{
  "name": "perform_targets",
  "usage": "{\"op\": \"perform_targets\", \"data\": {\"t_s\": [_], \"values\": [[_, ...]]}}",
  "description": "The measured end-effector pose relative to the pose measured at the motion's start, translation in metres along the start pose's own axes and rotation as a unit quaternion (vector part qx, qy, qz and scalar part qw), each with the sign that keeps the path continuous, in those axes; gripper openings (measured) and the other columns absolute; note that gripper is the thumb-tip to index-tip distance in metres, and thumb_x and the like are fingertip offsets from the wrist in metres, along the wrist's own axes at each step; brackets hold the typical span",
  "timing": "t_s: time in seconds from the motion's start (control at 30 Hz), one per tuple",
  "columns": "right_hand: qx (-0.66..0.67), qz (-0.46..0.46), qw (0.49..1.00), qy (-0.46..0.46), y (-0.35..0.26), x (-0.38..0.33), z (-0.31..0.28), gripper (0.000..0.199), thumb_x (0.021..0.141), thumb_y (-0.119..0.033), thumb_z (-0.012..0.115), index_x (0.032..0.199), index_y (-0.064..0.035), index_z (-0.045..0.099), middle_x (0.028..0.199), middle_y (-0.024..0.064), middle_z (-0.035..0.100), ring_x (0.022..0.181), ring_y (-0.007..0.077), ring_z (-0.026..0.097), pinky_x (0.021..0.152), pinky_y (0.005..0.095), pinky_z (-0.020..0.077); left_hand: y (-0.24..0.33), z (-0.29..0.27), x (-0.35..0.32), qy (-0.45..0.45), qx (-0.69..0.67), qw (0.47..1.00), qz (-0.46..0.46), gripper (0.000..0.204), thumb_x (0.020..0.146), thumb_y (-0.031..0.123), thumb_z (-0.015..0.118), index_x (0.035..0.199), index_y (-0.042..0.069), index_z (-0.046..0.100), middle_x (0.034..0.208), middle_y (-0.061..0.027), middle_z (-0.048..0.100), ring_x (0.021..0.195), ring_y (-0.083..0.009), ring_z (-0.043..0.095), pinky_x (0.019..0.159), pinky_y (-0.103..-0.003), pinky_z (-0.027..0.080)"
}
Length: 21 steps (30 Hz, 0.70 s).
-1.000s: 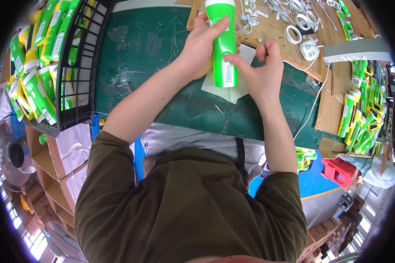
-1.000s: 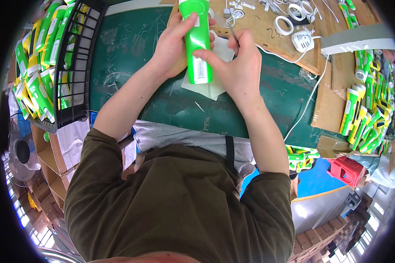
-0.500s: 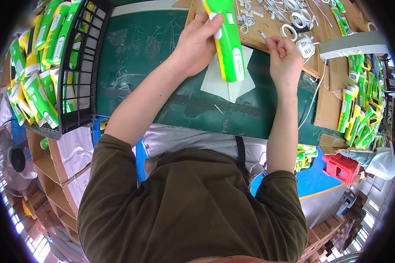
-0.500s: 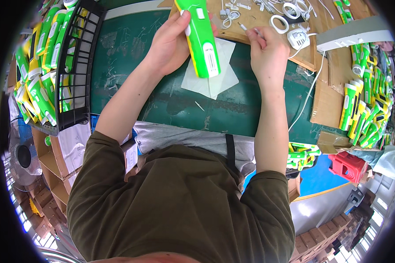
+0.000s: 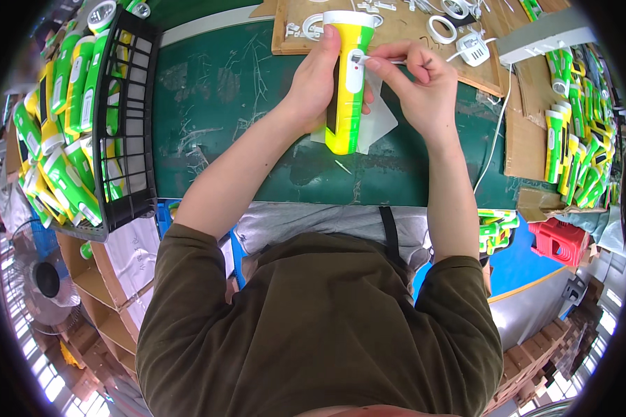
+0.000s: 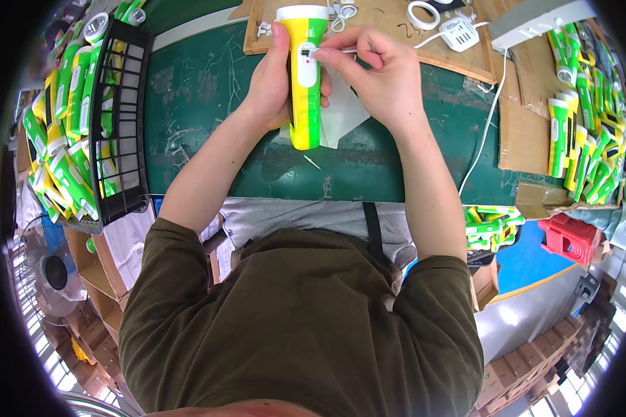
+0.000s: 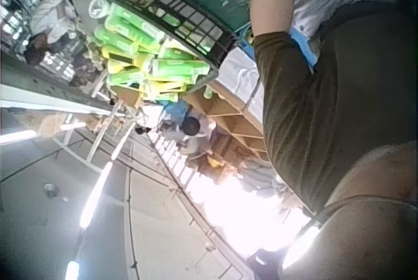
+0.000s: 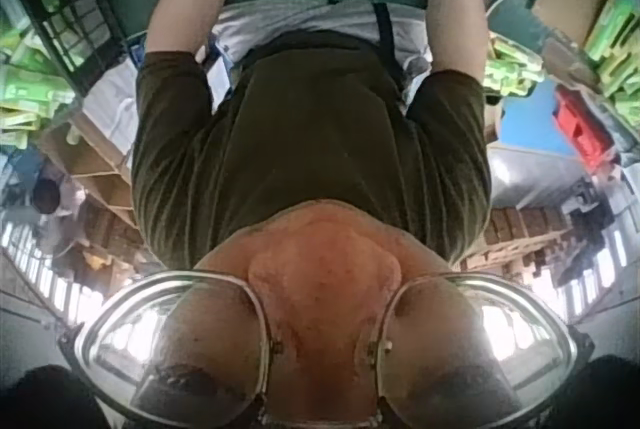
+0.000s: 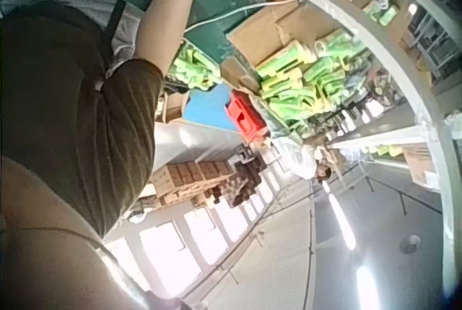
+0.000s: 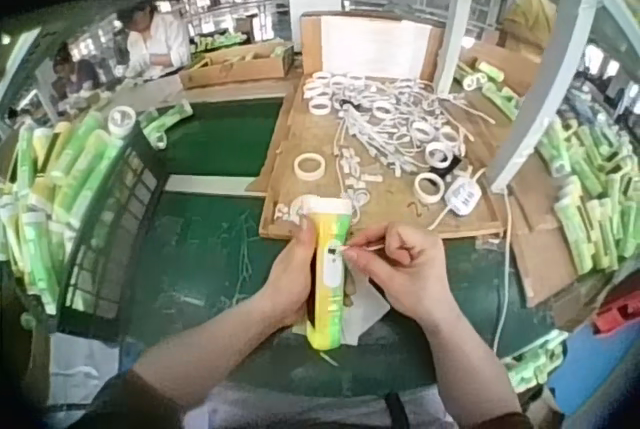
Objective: Cleaning and inspecting industrial flashlights on an assembly line.
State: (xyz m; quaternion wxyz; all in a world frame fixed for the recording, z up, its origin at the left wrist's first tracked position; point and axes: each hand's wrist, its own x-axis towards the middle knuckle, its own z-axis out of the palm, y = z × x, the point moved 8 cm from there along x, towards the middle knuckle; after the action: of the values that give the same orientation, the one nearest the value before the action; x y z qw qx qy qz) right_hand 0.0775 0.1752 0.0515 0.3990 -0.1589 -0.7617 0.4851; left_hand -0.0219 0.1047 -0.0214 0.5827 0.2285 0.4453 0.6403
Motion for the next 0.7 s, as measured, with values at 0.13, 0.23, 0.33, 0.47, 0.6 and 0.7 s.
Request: {"op": "perform_targets", "data": {"t_s": [0.13,0.23,0.33,0.47,0.6,0.7], "values": [[0.037,0.047,0.998,-0.002,0.005,0.001,-0.002,0.052,0.078,-0.004,0.073,0.063,-0.0093,0.023,0.087,0.0093,0.070,0.078,0.0104,0.064,0.066,0.0235,0.0480,0.000,-0.001,0.002,-0.025,-0.025,0.999,0.015,0.064,0.093,0.064,0.029,0.112,0.006,0.050,0.083,-0.0112,0.060,0.069,-0.0212,0.063,0.062,-0.039,0.055],[0.000,0.075,0.997,-0.003,0.005,0.000,-0.006,0.049,0.077,-0.006,0.074,0.063,-0.0083,0.027,0.084,0.0084,0.070,0.077,0.0100,0.064,0.066,0.0243,0.0487,0.003,-0.001,0.003,-0.050,-0.050,0.997,0.028,0.054,0.096,0.055,0.035,0.113,0.006,0.045,0.091,-0.0125,0.060,0.071,-0.0233,0.064,0.062,-0.041,0.056],[-0.040,0.108,0.993,-0.014,0.007,-0.001,-0.009,0.043,0.077,-0.012,0.075,0.062,-0.0058,0.035,0.081,0.0074,0.070,0.075,0.0103,0.065,0.064,0.0247,0.0487,0.003,-0.003,0.001,-0.052,-0.017,0.998,0.030,0.052,0.097,0.051,0.031,0.115,0.005,0.046,0.091,-0.0140,0.061,0.075,-0.0250,0.065,0.065,-0.042,0.056],[-0.050,0.099,0.994,-0.016,0.005,-0.002,-0.015,0.033,0.076,-0.016,0.076,0.066,-0.0021,0.047,0.078,0.0058,0.069,0.068,0.0107,0.063,0.061,0.0251,0.0481,0.018,0.002,-0.005,-0.043,0.078,0.991,0.102,0.037,0.098,0.036,0.038,0.118,0.006,0.031,0.099,-0.0151,0.058,0.071,-0.0269,0.066,0.061,-0.039,0.056],[-0.115,0.093,0.989,-0.030,0.000,-0.002,-0.020,0.031,0.075,-0.017,0.076,0.066,-0.0016,0.051,0.071,0.0056,0.066,0.059,0.0101,0.055,0.056,0.0259,0.0453,0.020,0.005,-0.005,-0.042,0.122,0.981,0.145,0.033,0.098,0.029,0.043,0.115,0.005,0.030,0.097,-0.0153,0.058,0.068,-0.0252,0.066,0.061,-0.036,0.055],[-0.092,0.091,0.992,-0.001,-0.001,-0.001,-0.020,0.031,0.075,-0.017,0.076,0.065,-0.0017,0.051,0.066,0.0063,0.064,0.055,0.0097,0.048,0.052,0.0263,0.0416,0.020,0.006,-0.005,-0.042,0.129,0.977,0.167,0.031,0.098,0.024,0.045,0.115,0.004,0.030,0.095,-0.0143,0.058,0.066,-0.0223,0.065,0.061,-0.033,0.055]]}}
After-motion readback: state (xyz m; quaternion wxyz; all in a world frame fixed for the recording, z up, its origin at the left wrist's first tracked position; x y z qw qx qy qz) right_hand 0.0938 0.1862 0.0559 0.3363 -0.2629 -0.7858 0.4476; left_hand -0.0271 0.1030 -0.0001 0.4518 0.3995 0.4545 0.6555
